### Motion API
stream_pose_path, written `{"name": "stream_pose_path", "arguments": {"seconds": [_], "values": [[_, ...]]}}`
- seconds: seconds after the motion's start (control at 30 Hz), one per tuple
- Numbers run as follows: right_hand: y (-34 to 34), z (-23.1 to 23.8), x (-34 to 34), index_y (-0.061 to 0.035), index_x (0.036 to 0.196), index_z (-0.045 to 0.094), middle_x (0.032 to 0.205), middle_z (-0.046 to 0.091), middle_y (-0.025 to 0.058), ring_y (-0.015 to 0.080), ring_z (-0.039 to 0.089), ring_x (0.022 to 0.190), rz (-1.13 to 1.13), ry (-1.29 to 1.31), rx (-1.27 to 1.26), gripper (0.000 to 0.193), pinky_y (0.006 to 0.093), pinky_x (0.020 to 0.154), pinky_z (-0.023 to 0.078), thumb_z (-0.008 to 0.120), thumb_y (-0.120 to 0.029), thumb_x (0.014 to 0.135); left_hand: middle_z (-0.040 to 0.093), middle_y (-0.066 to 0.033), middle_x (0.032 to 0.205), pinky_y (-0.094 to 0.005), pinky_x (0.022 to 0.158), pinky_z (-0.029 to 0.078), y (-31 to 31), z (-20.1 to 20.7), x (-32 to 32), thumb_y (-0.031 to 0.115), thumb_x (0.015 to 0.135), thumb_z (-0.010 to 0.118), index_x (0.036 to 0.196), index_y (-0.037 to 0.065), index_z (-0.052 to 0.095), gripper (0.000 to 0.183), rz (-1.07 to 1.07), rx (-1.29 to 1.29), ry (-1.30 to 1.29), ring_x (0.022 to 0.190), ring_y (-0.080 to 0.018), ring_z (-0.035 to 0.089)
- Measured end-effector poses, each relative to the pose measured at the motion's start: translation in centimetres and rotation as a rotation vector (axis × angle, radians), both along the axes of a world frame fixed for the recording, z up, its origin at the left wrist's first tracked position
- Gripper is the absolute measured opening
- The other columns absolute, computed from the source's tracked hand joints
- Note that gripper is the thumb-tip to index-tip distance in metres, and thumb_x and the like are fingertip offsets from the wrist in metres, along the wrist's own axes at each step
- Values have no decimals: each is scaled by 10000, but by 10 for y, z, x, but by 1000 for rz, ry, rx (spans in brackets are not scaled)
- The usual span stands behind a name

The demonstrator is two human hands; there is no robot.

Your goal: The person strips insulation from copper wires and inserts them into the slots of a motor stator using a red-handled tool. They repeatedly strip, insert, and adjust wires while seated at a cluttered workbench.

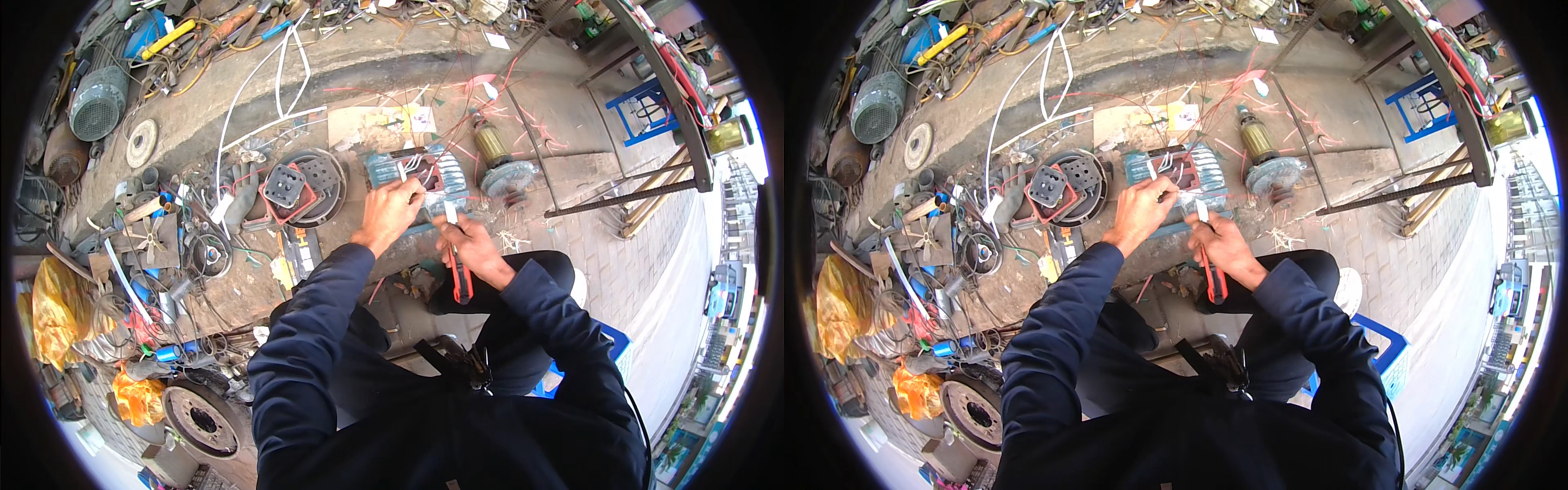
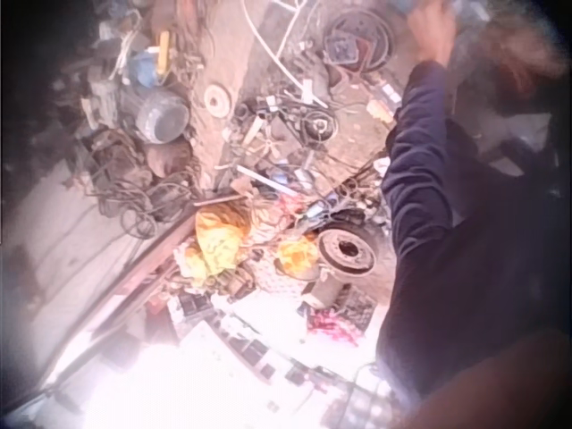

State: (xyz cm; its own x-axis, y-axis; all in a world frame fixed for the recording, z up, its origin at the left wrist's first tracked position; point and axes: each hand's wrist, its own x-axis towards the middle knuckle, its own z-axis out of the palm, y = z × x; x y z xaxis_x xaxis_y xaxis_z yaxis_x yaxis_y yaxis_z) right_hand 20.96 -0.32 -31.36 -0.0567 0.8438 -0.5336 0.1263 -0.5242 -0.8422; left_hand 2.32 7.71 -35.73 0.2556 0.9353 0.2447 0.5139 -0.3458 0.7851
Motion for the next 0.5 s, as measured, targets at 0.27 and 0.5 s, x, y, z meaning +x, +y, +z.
{"name": "stream_pose_path", "arguments": {"seconds": [0.27, 0.5], "values": [[10, 4, -26, -112, 1439, 579, 763, 530, -32, 87, 478, 564, -306, 128, -79, 453, 272, 487, 393, 511, -406, 1100, 690, -100, 769, -472, 631, 558, -3, -9, 10, 135, 851, 786, 897, 143, 691, 106, 28, 273, 76, 710, -371, 695], [27, 8, -27, -125, 1286, 607, 780, 575, -9, 145, 507, 582, -449, 527, -154, 275, 314, 539, 433, 588, -289, 1066, 666, -97, 741, -469, 636, 551, -6, -8, 10, 123, 843, 779, 878, 139, 680, 107, 34, 290, 96, 717, -359, 686]]}}
